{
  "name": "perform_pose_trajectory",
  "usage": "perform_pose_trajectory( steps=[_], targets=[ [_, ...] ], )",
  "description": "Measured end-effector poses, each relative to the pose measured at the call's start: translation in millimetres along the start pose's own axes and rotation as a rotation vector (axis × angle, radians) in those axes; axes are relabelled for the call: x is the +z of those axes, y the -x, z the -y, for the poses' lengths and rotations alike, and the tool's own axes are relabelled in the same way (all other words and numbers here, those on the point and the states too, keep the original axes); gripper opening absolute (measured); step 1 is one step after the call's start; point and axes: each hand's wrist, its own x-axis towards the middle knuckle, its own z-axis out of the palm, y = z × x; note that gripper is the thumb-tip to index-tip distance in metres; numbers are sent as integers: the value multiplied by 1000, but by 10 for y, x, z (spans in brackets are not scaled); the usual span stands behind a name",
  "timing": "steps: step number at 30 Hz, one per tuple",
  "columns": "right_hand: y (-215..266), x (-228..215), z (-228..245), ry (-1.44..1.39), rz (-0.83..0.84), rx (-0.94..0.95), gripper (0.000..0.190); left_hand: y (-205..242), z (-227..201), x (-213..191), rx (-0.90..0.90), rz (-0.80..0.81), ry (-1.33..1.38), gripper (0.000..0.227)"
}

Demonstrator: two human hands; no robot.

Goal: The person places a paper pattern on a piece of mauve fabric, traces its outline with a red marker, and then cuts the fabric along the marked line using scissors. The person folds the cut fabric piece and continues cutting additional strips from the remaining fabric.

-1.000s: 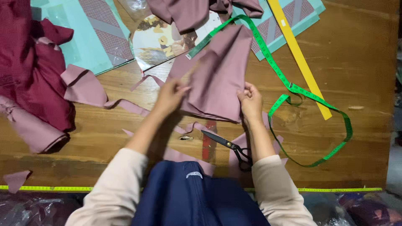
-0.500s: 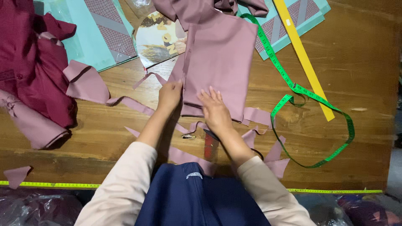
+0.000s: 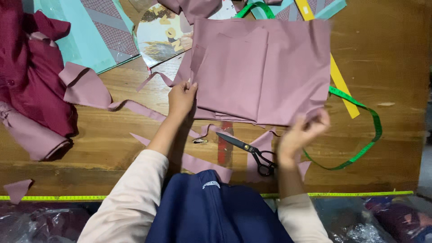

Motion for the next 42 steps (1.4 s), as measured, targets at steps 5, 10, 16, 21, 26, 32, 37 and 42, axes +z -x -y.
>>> perform_pose_trajectory(
  steps=[5,10,16,21,26,32,37,42],
  targets=[
    [752,834,593,306,1170,-592,82,36,-39,-57,4,64,-4,41],
    [738,1128,-77,429,898,-397,28,-183,299,75,3,85,-26,36],
    [-977,-79,-1608,-93,374,101,26,-18,30,23,72,3,-68,25],
    [-579,-357,-766,-182,-79,290,51,304,-390,-155,92,-50,-109,25],
    [378,488,71,114,775,-175,61,767,-1098,-328,295,-140,-498,40],
    [735,1080,381,717,1114,-515,87,496,-925,51,336,108,-336,28],
    [360,918,481,249,684,-53,62,581,-1390,30,524,191,25,22],
    [-672,228,-687,-296,23,433,45,702,-1273,10,577,289,-544,58]
  ],
)
